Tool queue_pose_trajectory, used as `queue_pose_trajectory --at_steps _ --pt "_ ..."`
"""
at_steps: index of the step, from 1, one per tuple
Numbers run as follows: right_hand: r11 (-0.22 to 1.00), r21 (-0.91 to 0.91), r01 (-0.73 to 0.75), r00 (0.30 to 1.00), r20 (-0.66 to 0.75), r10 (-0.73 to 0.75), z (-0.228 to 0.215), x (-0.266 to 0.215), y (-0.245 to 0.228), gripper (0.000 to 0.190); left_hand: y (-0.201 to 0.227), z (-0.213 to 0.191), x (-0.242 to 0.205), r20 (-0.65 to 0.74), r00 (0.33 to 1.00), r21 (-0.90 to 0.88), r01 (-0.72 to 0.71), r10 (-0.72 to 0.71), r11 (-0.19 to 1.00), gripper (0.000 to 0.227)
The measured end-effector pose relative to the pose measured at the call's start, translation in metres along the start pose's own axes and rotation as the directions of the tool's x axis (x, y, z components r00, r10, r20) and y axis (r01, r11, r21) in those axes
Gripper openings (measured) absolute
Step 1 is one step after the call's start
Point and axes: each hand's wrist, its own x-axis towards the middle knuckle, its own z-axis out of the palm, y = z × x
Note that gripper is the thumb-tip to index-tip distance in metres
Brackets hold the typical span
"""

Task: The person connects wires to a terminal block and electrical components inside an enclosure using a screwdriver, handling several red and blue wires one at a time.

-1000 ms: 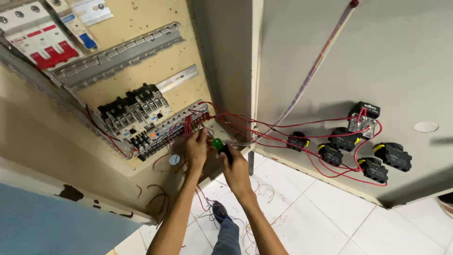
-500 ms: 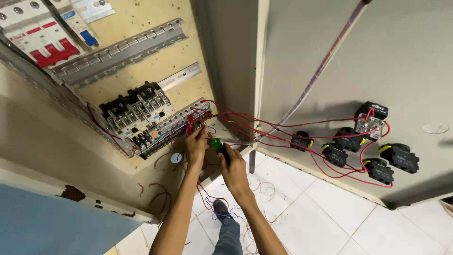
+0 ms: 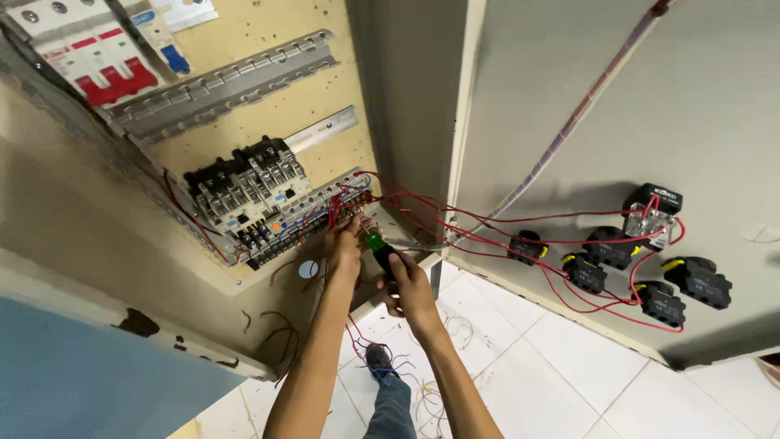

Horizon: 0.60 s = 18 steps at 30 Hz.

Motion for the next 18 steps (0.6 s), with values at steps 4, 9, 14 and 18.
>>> queue_pose_trajectory --at_steps 4,9,14,18 --pt "0.674 -0.715 0.186 0.946 -0.056 -0.320 0.019 -0.021 -0.032 0.046 0.027 0.025 -0.050 -0.021 0.995 -0.020 0.096 -0.097 0.995 0.040" --pt "0.234 -0.821 0.521 0.746 0.305 -0.592 0.029 -0.053 -0.062 0.056 -0.009 0.035 -0.032 -0.035 0.958 -0.032 0.283 -0.284 0.959 0.082" --pt "0.907 -0.403 0.122 0.992 0.012 -0.128 0.024 -0.056 -0.073 0.065 0.029 0.067 -0.091 0.120 0.975 0.021 0.184 -0.185 0.983 0.060" --pt "0.991 -0.107 -0.080 0.997 0.002 0.080 0.014 -0.019 -0.018 0.084 0.091 0.094 -0.136 -0.050 0.983 -0.002 0.176 -0.176 0.984 0.049"
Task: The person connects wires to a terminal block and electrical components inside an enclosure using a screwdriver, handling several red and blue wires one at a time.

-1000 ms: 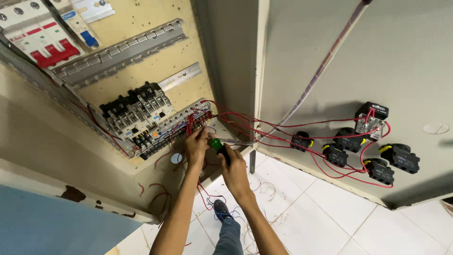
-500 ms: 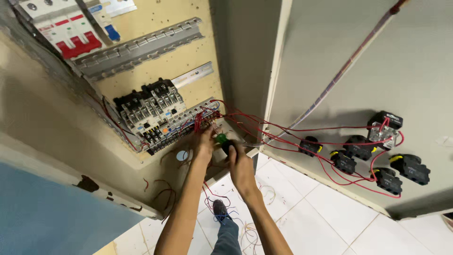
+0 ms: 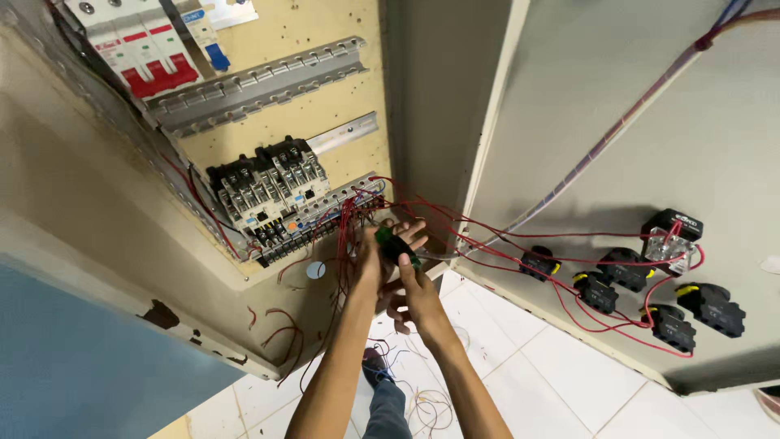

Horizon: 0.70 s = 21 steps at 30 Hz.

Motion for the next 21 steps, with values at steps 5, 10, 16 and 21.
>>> queue_pose_trajectory --at_steps 5,10,16,21 --pt "0.935 0.326 -0.137 0.978 0.195 0.075 -0.001 0.001 -0.006 0.088 -0.038 -0.042 0.044 0.246 0.964 -0.205 -0.048 0.099 0.978 0.029" --pt "0.809 0.553 -0.199 0.978 0.167 0.127 -0.007 -0.003 -0.027 0.054 -0.076 -0.059 0.096 0.420 0.863 -0.498 -0.039 0.281 0.866 0.023" --pt "0.854 0.505 -0.125 0.990 0.118 0.076 0.002 -0.010 -0.039 0.035 -0.054 -0.062 0.072 0.248 0.966 -0.131 -0.036 0.068 0.991 0.038" --pt "0.639 -0.719 0.274 0.890 -0.062 -0.452 -0.011 0.018 0.017 0.043 -0.043 -0.065 0.050 0.094 0.995 -0.105 0.056 -0.046 0.993 0.049"
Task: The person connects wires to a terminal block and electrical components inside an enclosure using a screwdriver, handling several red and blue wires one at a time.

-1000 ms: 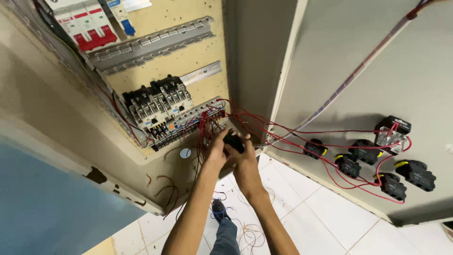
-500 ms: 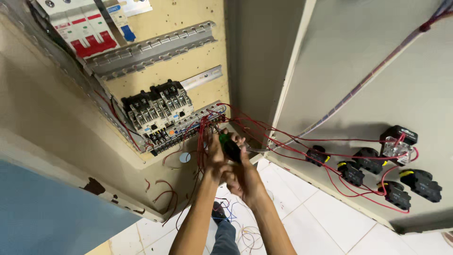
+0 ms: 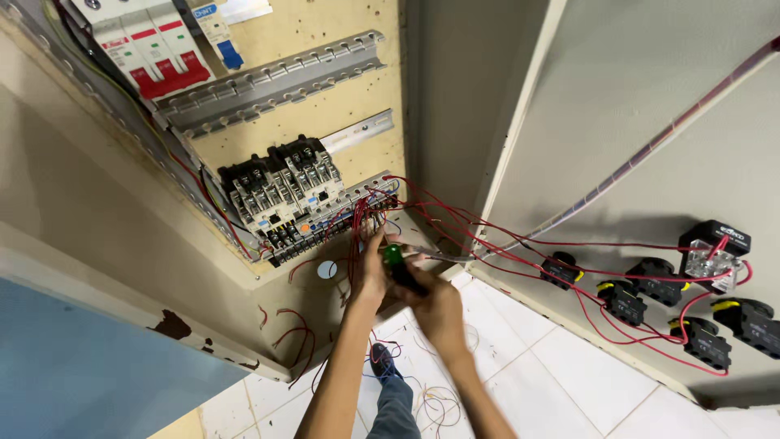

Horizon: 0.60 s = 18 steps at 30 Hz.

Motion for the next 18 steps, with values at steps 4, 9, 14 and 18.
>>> queue_pose_trajectory --at_steps 4,9,14,18 --pt "0.791 -0.425 0.440 0.855 -0.073 -0.514 -0.010 -0.025 -0.028 0.065 0.009 0.015 -0.004 0.055 0.988 0.190 -0.155 0.147 0.970 0.040" --pt "0.912 0.244 -0.330 0.929 0.257 0.267 -0.033 -0.037 -0.068 0.068 -0.038 -0.004 0.064 0.171 0.985 -0.543 0.089 0.006 0.835 0.041" --pt "0.899 0.324 -0.294 0.950 0.205 0.237 -0.019 -0.047 -0.042 0.055 -0.049 -0.012 0.037 0.329 0.927 -0.551 0.032 0.182 0.834 0.028" --pt "0.908 0.317 -0.274 0.957 0.187 0.223 -0.016 -0.050 -0.044 0.057 -0.047 -0.015 0.036 0.291 0.928 -0.491 -0.063 0.231 0.869 0.033"
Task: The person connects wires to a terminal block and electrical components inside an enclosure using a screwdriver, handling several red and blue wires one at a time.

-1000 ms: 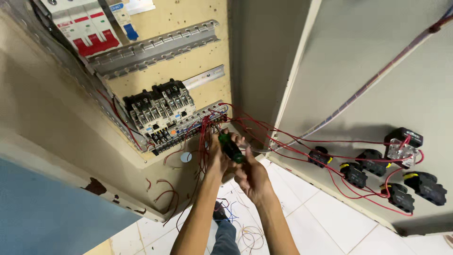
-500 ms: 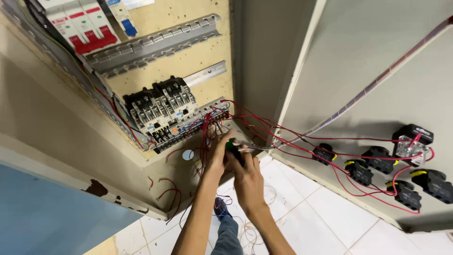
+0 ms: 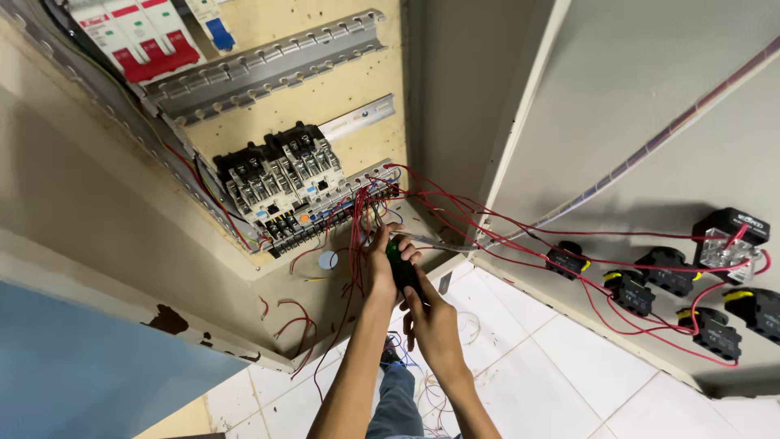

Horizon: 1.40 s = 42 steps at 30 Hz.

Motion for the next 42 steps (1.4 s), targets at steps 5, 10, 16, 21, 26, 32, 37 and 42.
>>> queue_pose_trajectory --at_steps 5,10,16,21,26,32,37,42 --pt "0.994 -0.111 0.021 1.000 -0.009 -0.022 0.005 0.005 0.000 0.056 0.004 -0.001 0.002 -0.005 1.000 -0.020 0.003 -0.004 1.000 0.030" --pt "0.996 -0.087 0.017 1.000 0.001 -0.017 0.005 0.006 -0.003 0.055 0.002 -0.009 0.009 0.001 1.000 -0.005 -0.014 0.014 1.000 0.031" --pt "0.779 0.602 -0.177 0.978 0.016 0.210 0.012 0.020 0.009 0.050 0.006 0.014 0.002 -0.033 0.999 -0.169 0.004 -0.010 0.986 0.025" --pt "0.636 0.751 -0.175 0.982 0.084 0.170 0.022 0.029 0.011 0.016 0.006 0.005 0.010 0.030 1.000 -0.216 0.005 0.002 0.976 0.029" --pt "0.987 0.070 0.141 0.979 -0.159 -0.129 0.015 0.024 -0.008 0.046 0.027 0.005 -0.009 -0.155 0.987 0.267 0.091 -0.050 0.960 0.047" --pt "0.599 -0.638 0.483 0.804 0.052 -0.593 0.002 0.024 0.004 0.049 0.030 0.028 -0.004 -0.222 0.968 0.254 0.173 -0.116 0.952 0.038" --pt "0.976 0.179 0.125 0.992 -0.027 -0.122 -0.005 -0.001 -0.036 0.060 0.027 0.034 0.006 -0.151 0.985 0.001 0.085 -0.084 0.996 0.022" --pt "0.528 0.787 -0.320 0.940 0.335 0.070 0.004 0.029 0.003 0.072 0.028 0.050 -0.015 -0.081 0.990 -0.016 0.112 -0.113 0.994 0.015"
